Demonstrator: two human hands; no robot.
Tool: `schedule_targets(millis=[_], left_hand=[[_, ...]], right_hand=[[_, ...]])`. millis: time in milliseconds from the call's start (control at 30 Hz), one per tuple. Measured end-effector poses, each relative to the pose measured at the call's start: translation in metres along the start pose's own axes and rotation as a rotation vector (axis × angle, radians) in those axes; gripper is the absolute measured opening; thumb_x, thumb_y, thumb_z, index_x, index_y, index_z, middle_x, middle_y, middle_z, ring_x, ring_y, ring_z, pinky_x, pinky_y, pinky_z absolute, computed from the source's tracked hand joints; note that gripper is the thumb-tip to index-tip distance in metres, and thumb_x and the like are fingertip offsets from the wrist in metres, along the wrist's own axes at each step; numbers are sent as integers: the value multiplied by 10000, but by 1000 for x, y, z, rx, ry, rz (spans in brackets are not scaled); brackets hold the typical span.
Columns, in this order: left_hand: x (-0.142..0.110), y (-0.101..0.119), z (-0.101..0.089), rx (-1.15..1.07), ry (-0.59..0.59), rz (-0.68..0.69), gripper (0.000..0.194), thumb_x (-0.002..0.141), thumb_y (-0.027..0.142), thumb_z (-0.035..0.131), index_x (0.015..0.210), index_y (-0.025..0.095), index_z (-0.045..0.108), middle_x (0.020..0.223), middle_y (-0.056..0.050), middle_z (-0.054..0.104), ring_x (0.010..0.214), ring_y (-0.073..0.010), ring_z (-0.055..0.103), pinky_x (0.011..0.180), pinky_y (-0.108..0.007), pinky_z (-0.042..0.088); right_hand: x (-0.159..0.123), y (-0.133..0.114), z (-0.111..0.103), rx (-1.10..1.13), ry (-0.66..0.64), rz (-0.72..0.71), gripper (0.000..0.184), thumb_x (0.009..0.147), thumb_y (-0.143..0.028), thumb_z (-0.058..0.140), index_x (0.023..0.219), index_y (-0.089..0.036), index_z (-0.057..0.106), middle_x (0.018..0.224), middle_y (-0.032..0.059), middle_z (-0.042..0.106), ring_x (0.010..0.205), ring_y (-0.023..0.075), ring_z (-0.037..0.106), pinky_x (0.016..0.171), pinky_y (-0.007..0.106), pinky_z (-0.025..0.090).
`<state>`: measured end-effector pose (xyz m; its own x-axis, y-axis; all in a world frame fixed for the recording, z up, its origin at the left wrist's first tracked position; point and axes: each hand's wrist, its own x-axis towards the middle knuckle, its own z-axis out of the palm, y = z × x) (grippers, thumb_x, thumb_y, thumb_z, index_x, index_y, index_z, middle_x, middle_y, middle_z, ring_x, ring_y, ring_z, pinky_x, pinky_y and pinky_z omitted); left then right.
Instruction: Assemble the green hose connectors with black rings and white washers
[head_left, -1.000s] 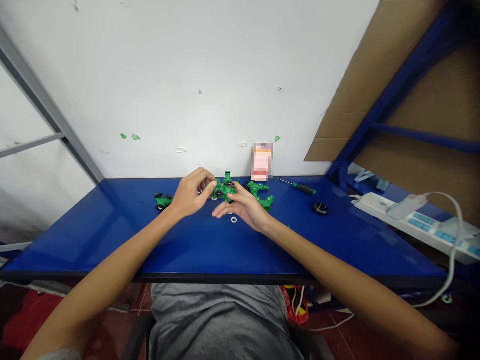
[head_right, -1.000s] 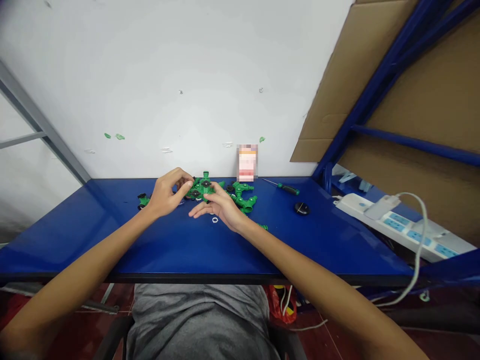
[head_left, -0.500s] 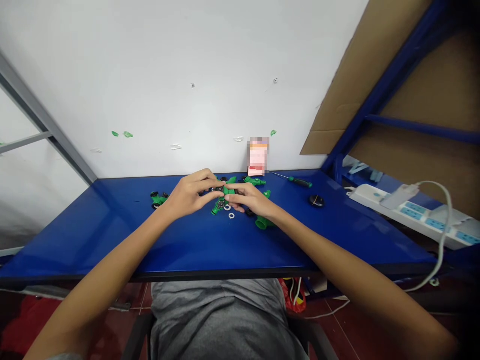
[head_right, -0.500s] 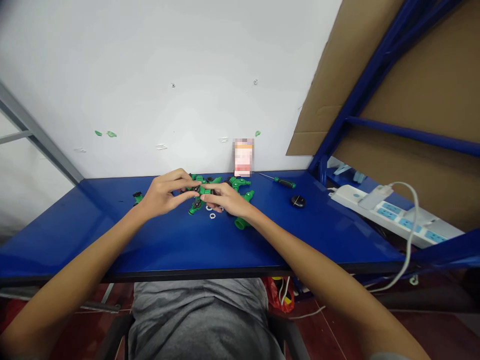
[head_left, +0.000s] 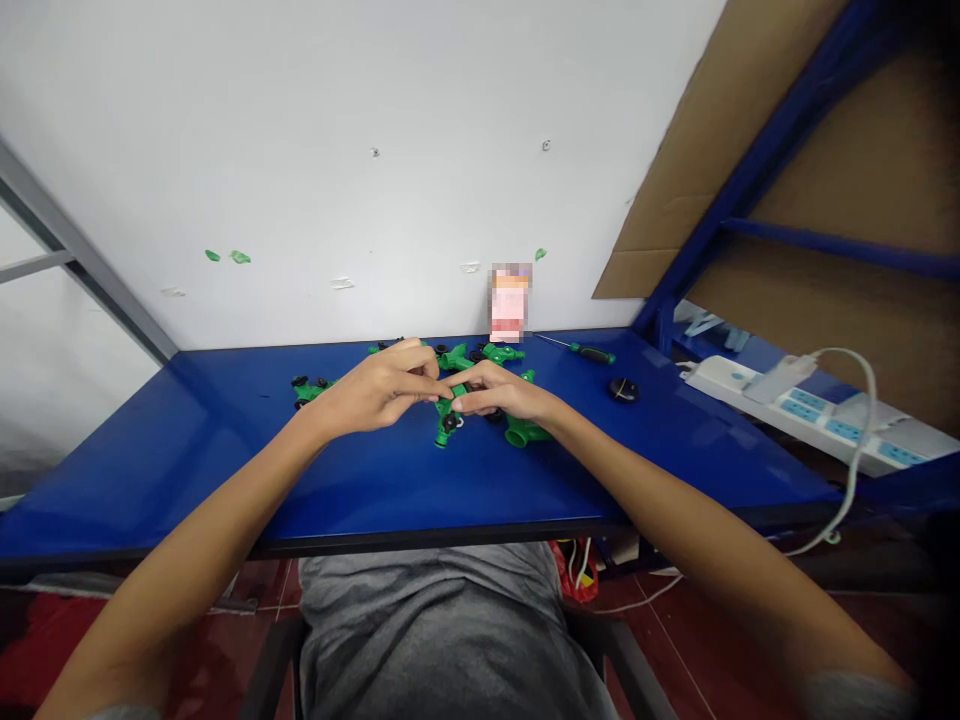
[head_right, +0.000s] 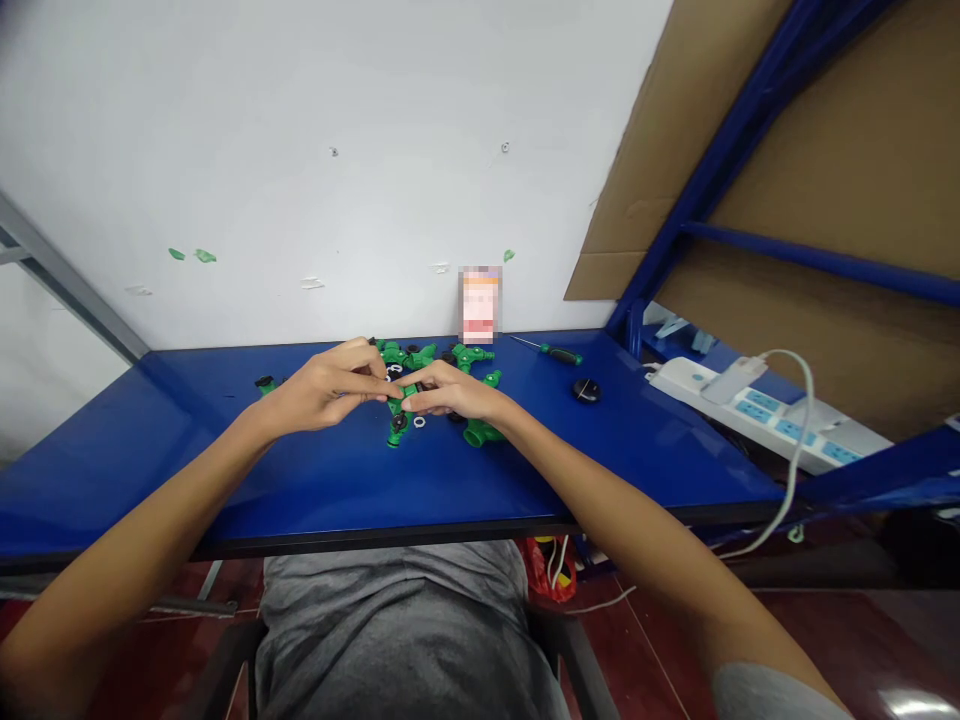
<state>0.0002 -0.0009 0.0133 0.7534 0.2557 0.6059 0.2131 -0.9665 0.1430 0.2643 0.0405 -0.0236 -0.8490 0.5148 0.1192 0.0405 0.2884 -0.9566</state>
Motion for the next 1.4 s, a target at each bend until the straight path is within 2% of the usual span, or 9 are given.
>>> schedule_targets(millis=[200, 267, 433, 500, 600, 733, 1000, 1200, 1400], left_hand=[[0, 6, 0, -36, -49, -40, 343, 1108, 184, 569, 1262, 361, 820, 990, -67, 679, 925, -220, 618, 809, -388, 528], [1, 8, 0, -87, -44, -102, 261, 1087, 286, 667, 1292, 366, 808, 1091, -75, 689, 1020, -232, 648, 898, -414, 563], [-1, 4, 6, -240, -50, -253, 415, 998, 422, 801, 1403, 354, 743, 1366, -105, 676, 1147, -246, 697, 957, -419, 633], [-3, 0, 13, -242, 15, -296, 292, 1035, 398, 751, 1310, 307, 787, 1308, -103, 724, 1052, -214, 727, 869, -360, 652], [-7, -7, 23, -159, 180, -409, 258, 1012, 393, 774, 1222, 248, 805, 1156, -82, 768, 958, -189, 749, 803, -310, 666], [-9, -10, 36, -52, 255, -513, 322, 966, 302, 779, 1278, 230, 745, 1136, -49, 754, 876, -146, 753, 778, -271, 669], [-7, -9, 48, 109, 470, -627, 207, 948, 287, 759, 1139, 209, 740, 1109, -48, 739, 756, -124, 732, 662, -239, 638], [-7, -11, 45, 87, 513, -628, 195, 940, 281, 757, 1119, 204, 741, 1091, -46, 737, 725, -111, 727, 646, -229, 644], [-7, -9, 46, 71, 512, -620, 205, 953, 304, 759, 1130, 203, 735, 1100, -51, 731, 715, -104, 714, 643, -235, 643]], right_hand=[[-1, -2, -5, -41, -59, 18, 385, 941, -416, 798, 1172, -109, 810, 625, -84, 470, 509, 68, 280, 475, 272, 191], [-2, -4, -10, -56, -67, -19, 356, 937, -389, 792, 1170, -121, 803, 610, -99, 431, 512, 70, 264, 494, 276, 203], [-6, -7, -18, -127, -49, -98, 310, 911, -390, 804, 1123, -167, 764, 646, -98, 428, 563, 85, 323, 537, 271, 247], [-5, -7, -16, -136, -13, -40, 331, 943, -442, 795, 1119, -170, 731, 660, -93, 448, 541, 82, 347, 520, 268, 261], [0, -4, -11, -60, 201, -22, 366, 979, -499, 769, 1165, -209, 645, 737, -69, 535, 534, 88, 429, 523, 263, 345], [6, 3, -11, -61, 400, -116, 380, 1001, -549, 715, 1198, -230, 651, 918, 17, 629, 758, 157, 599, 718, 316, 534], [6, 8, -7, -314, 482, -303, 616, 920, -371, 807, 1464, -266, 538, 1252, 89, 636, 1129, 243, 691, 1113, 490, 588], [9, 12, 3, -644, 615, -411, 294, 1042, -317, 676, 1319, -241, 615, 1224, 101, 662, 1014, 226, 734, 964, 456, 648], [5, 7, 4, -702, 619, -473, 226, 1075, -291, 636, 1300, -265, 645, 1256, 96, 676, 968, 218, 718, 907, 435, 643]])
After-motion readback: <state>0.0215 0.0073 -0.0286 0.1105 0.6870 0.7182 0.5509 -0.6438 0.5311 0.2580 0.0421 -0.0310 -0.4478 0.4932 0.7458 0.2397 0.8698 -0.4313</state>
